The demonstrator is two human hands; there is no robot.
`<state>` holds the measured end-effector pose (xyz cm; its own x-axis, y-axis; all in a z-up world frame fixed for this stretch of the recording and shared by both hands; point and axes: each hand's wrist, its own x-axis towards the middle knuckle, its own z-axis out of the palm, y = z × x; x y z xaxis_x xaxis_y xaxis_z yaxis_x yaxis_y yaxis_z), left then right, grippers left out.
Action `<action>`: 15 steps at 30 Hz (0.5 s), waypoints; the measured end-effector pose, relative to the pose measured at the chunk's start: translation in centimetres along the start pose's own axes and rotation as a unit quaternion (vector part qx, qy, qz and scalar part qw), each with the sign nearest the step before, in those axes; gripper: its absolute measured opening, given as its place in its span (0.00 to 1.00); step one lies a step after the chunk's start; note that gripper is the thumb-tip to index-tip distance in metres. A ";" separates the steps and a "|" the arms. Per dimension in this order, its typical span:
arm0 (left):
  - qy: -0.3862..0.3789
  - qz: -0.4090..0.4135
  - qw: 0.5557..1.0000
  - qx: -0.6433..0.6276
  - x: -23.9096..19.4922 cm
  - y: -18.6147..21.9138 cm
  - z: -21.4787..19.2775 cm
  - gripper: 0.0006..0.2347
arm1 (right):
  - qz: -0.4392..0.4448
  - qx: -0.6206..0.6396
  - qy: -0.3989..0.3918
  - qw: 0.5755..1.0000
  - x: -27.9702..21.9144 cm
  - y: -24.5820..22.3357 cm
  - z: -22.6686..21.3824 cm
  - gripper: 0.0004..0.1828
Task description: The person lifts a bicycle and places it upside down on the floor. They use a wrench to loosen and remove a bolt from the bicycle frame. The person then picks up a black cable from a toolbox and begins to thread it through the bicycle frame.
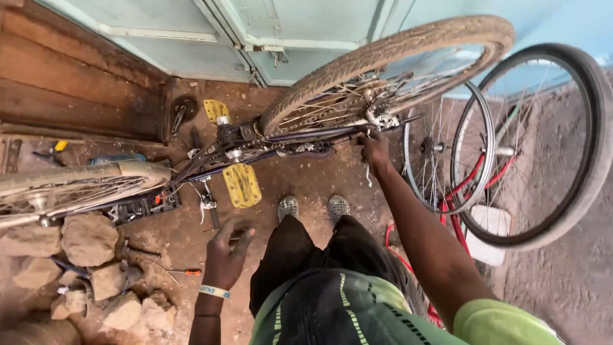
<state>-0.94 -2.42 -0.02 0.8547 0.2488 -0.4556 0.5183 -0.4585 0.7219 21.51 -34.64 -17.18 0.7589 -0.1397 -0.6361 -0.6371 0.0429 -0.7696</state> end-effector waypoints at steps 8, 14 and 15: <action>-0.003 -0.016 0.999 -0.033 -0.9 0.2 1.2 0.18 | 0.023 0.047 0.000 0.999 2.1 3.1 -1.9 0.18; 0.089 0.036 0.993 -0.063 -3.3 -3.0 -0.1 0.13 | -0.018 -0.134 -0.164 0.977 -9.3 4.4 5.2 0.24; 0.103 0.053 0.991 -0.069 -3.6 -4.5 -0.4 0.13 | -0.021 -0.168 -0.210 0.963 -11.3 5.0 6.9 0.25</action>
<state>-6.36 -0.94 -1.41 0.8854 0.3808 -0.2666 0.4114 -0.3748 0.8308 10.65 -26.00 -14.25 0.7282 0.2810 -0.6251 -0.5580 -0.2866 -0.7788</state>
